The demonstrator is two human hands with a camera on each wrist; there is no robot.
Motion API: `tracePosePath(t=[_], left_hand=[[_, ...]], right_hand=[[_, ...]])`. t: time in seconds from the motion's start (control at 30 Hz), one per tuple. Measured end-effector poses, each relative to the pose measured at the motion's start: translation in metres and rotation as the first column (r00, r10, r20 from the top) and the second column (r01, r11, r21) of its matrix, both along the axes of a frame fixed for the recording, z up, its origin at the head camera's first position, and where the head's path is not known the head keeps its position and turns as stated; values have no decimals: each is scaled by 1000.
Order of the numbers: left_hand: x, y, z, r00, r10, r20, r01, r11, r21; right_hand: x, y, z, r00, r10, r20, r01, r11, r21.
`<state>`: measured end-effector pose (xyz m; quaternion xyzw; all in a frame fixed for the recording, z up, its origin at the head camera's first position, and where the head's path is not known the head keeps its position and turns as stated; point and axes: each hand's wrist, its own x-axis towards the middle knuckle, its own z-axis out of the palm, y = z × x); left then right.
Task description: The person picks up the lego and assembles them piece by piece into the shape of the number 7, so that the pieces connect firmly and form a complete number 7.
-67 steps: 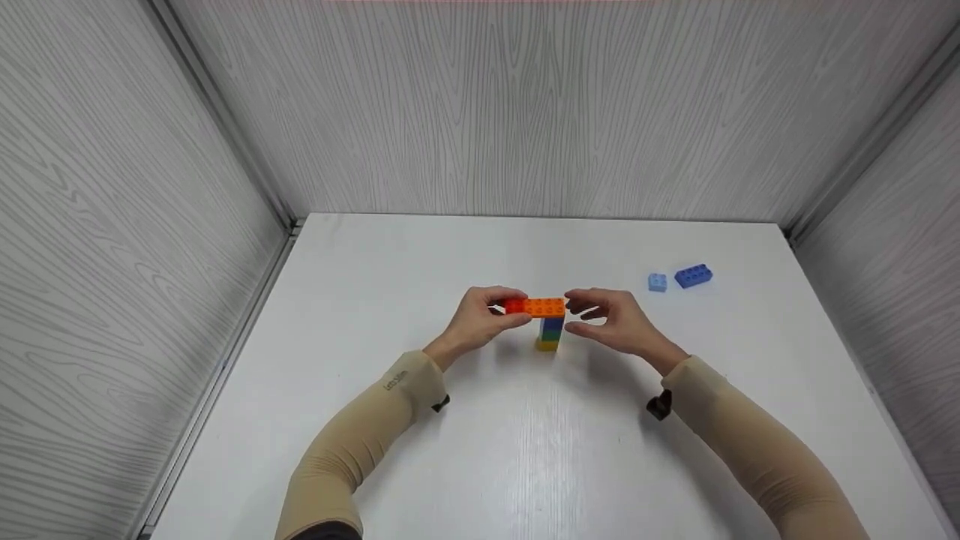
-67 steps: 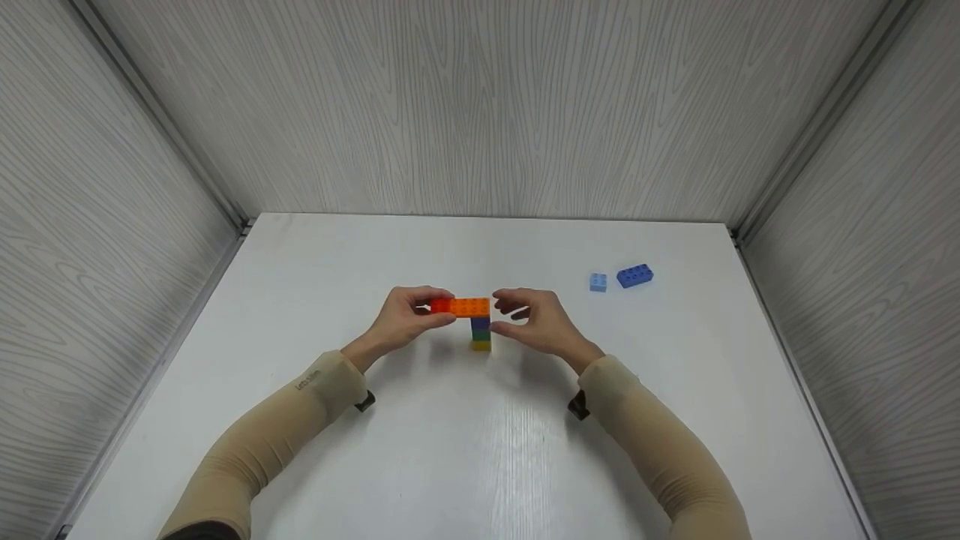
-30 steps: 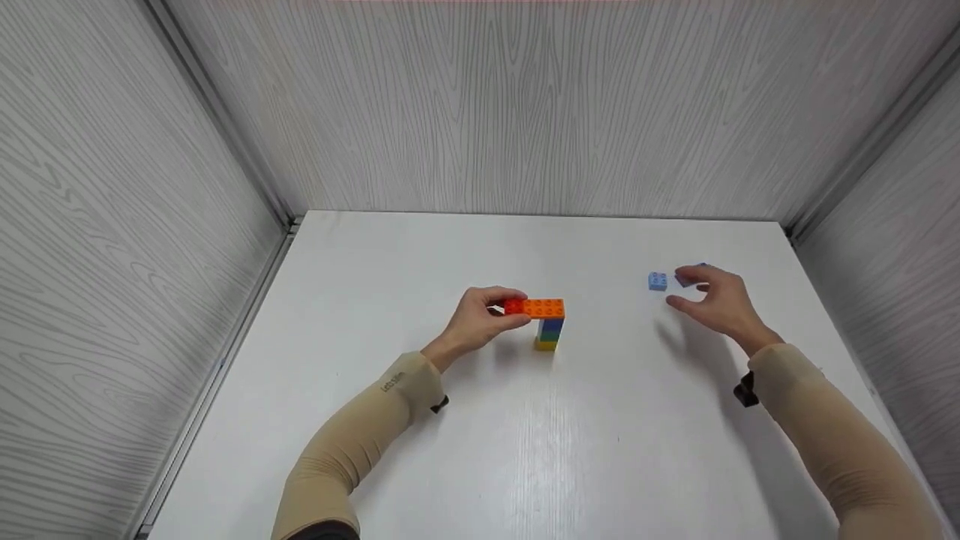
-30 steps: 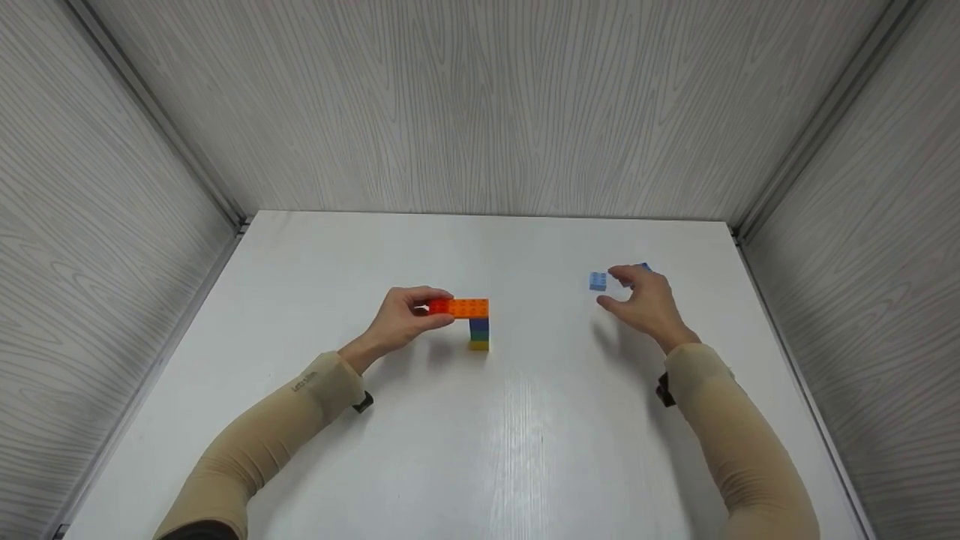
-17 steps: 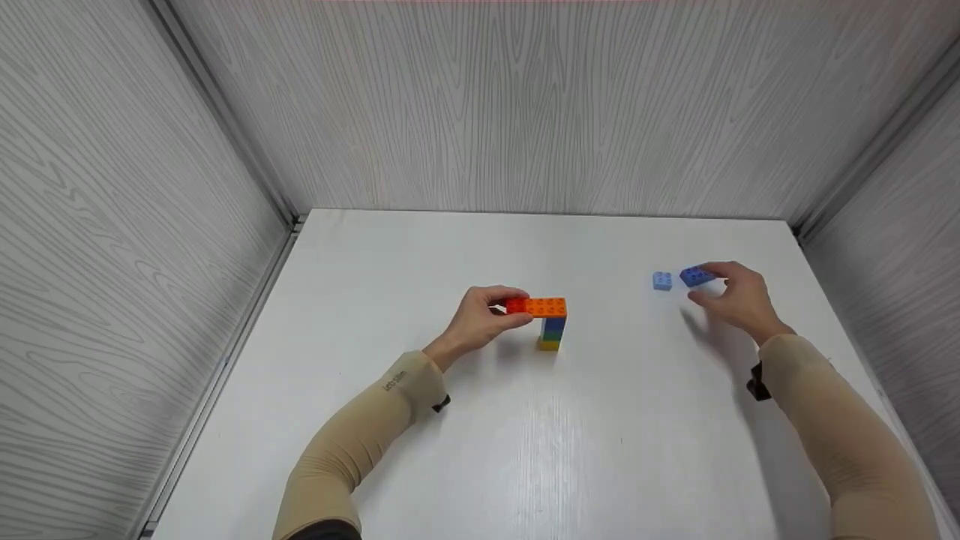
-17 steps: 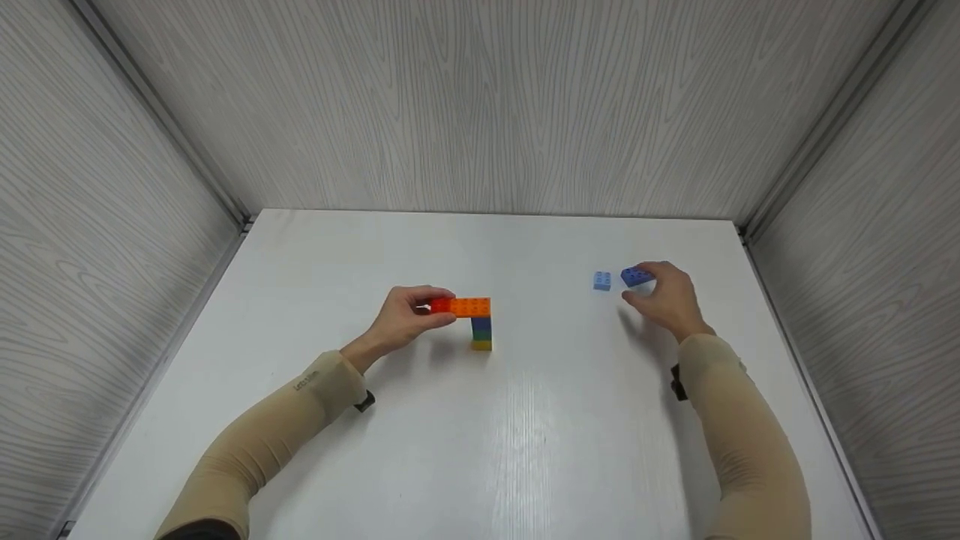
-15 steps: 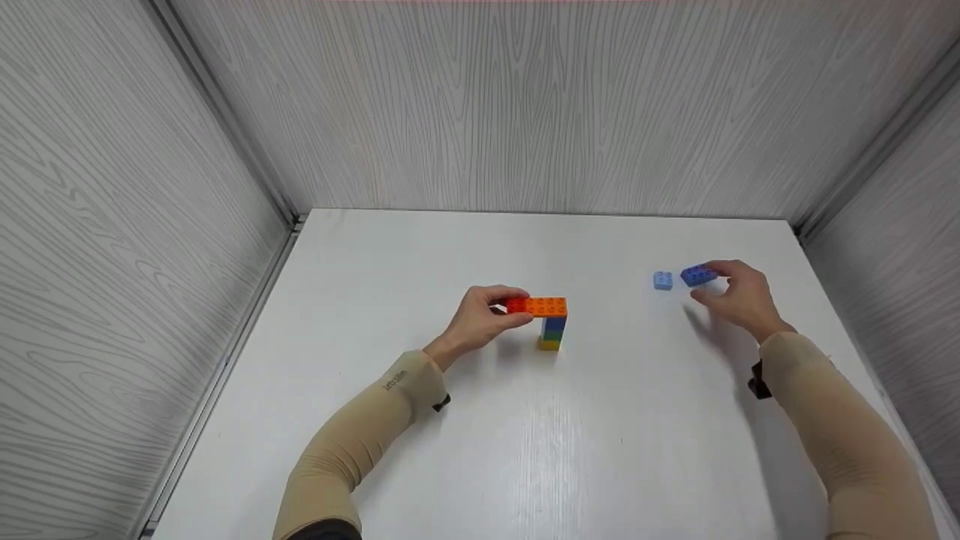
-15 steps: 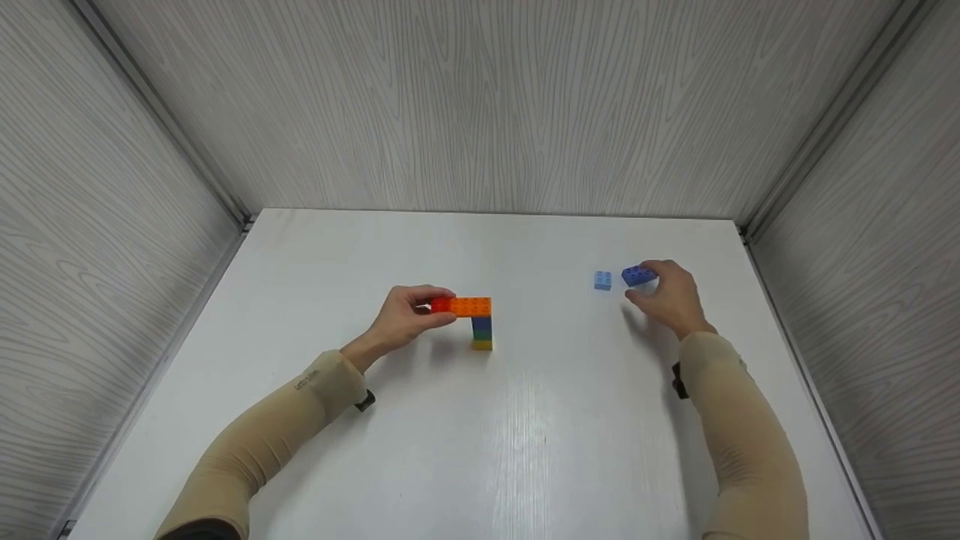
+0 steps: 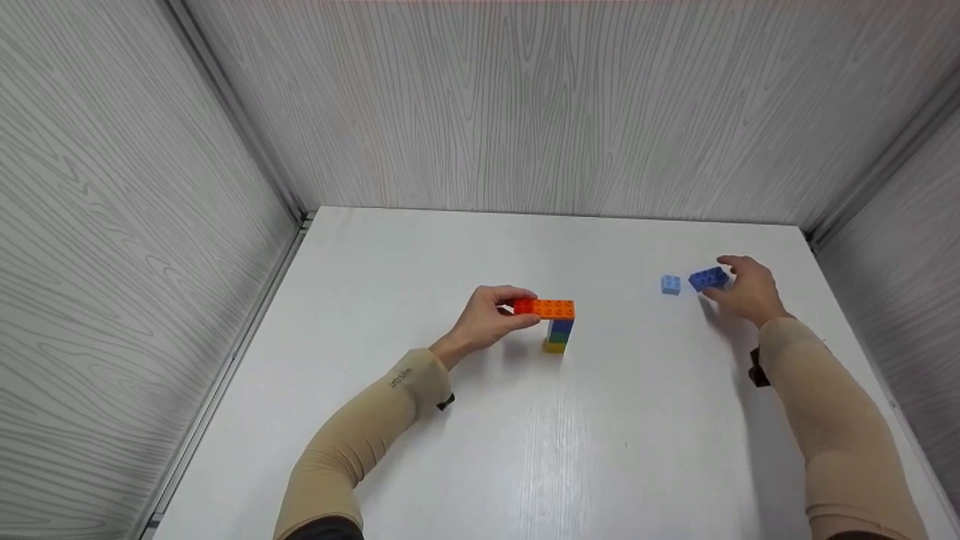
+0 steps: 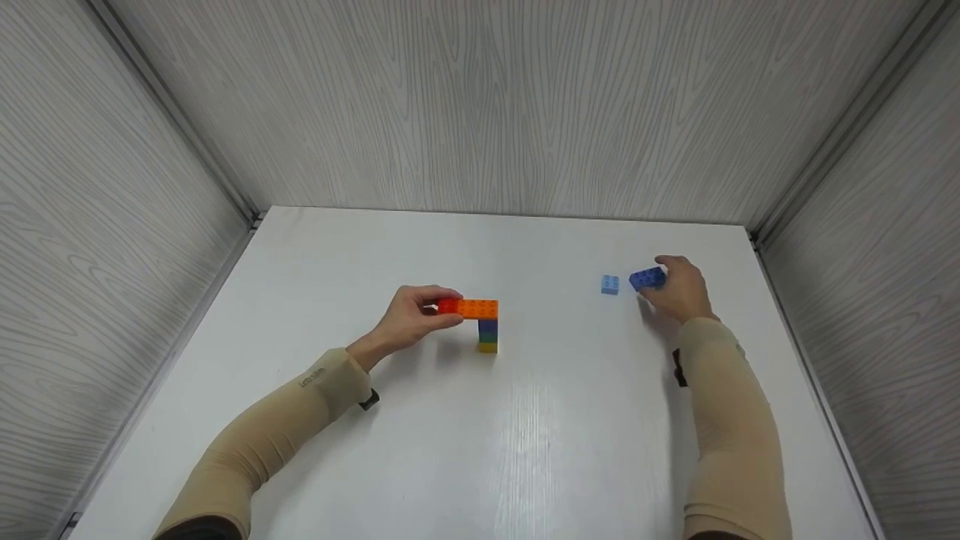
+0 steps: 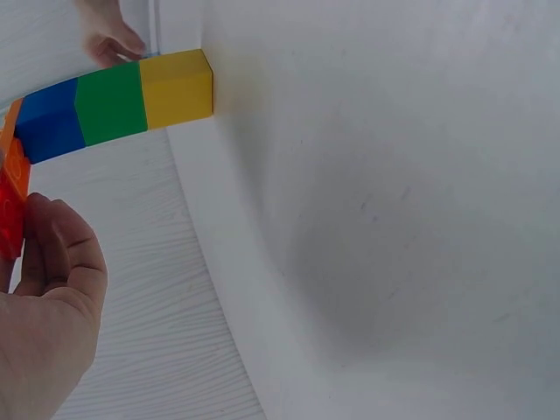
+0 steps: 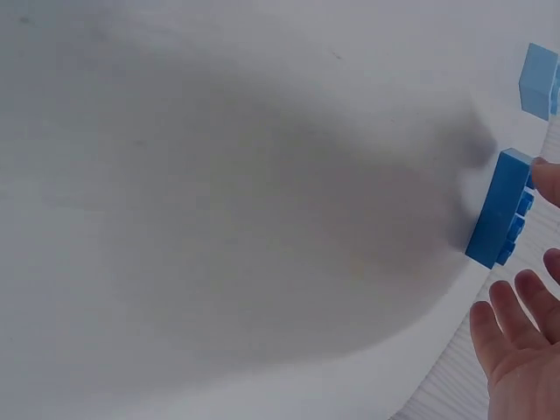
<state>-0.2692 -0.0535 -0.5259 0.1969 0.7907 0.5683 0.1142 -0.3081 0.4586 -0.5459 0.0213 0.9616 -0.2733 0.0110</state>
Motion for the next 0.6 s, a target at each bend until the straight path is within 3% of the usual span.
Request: tracePosePath(t=[0.27, 0.43, 0.6], left_hand=[[1, 2, -2, 1000, -5, 6, 5, 1000, -13], [0, 2, -1, 1000, -14, -6, 14, 1000, -11], [-1, 1, -1, 1000, -14, -17, 14, 1000, -5]], right_hand=[[4, -9, 1, 998, -34, 56, 31, 999, 43], [15, -21, 13, 999, -34, 6, 34, 998, 50], [10, -15, 3, 1000, -25, -14, 26, 998, 61]])
